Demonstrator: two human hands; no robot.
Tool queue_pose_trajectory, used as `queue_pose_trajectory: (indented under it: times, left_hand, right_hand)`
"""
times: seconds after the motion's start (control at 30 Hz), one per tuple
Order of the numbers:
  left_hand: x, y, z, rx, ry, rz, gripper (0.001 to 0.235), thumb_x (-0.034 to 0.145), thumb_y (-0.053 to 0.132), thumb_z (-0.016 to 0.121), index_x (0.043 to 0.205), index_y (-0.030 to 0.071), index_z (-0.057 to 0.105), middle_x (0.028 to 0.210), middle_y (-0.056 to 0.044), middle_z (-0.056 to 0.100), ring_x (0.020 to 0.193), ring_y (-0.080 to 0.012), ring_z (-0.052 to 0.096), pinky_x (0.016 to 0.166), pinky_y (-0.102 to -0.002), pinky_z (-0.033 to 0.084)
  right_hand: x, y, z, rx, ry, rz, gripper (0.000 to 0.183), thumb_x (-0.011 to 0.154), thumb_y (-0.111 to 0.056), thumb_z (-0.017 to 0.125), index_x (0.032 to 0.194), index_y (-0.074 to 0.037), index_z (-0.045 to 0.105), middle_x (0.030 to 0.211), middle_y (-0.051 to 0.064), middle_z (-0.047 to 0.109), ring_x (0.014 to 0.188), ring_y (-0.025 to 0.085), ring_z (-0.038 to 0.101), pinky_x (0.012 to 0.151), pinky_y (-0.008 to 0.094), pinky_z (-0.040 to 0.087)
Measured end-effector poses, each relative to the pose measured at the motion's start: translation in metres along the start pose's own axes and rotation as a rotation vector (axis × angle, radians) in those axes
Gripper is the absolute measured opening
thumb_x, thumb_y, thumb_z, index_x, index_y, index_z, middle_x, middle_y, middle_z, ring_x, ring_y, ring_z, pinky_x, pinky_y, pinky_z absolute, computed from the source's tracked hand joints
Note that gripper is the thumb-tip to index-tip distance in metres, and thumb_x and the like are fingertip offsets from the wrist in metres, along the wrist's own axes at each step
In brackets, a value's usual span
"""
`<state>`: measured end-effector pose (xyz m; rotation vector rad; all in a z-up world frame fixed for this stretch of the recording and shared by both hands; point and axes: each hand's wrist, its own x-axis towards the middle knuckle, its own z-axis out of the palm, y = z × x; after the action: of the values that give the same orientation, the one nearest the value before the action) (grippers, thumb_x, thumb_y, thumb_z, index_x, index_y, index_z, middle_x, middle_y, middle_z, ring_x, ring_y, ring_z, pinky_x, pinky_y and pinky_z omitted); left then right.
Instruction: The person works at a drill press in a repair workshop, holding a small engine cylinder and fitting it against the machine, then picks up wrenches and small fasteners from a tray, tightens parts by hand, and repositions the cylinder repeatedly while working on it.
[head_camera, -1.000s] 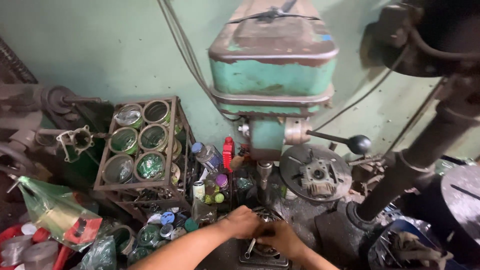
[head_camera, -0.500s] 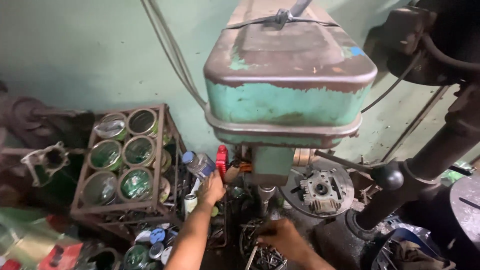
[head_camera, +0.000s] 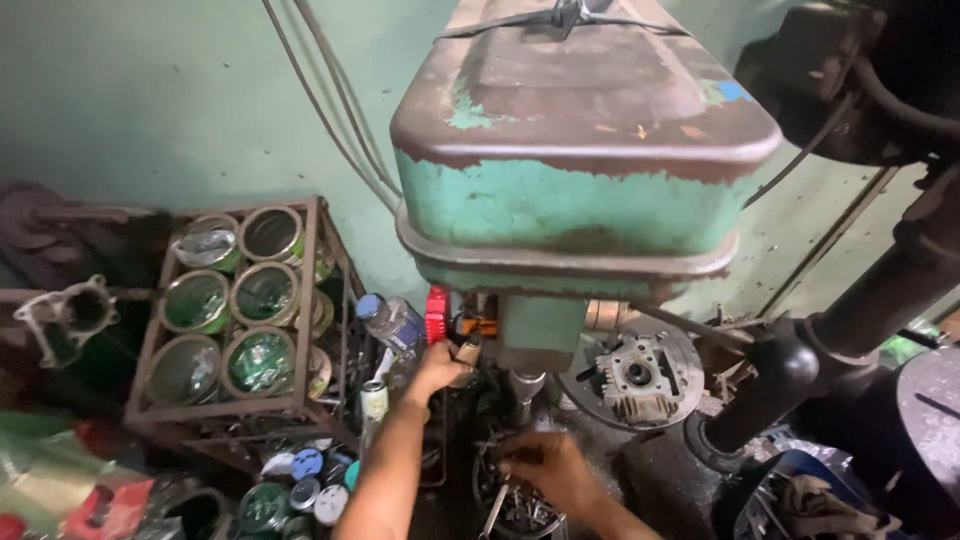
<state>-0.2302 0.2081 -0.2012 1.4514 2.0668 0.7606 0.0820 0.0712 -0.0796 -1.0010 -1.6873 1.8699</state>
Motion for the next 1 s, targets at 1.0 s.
queue_pose_trajectory:
  times: [1.0]
  left_hand:
    - [-0.252, 0.124, -0.205, -0.471, 0.455, 0.135, 0.083, 0.067, 0.012, 0.087, 0.139, 0.011, 0.047, 0.111, -0.010, 0.072, 0.105, -0.0201, 0.071, 0.094, -0.035, 0.055]
  right_hand:
    - [0.074, 0.031, 0.055, 0.024, 0.140, -0.359, 0.022, 0.086, -0.007, 0.079, 0.108, -0.006, 0.080, 0.083, 0.001, 0.078, 0.071, 0.008, 0.064, 0.065, 0.026, 0.053]
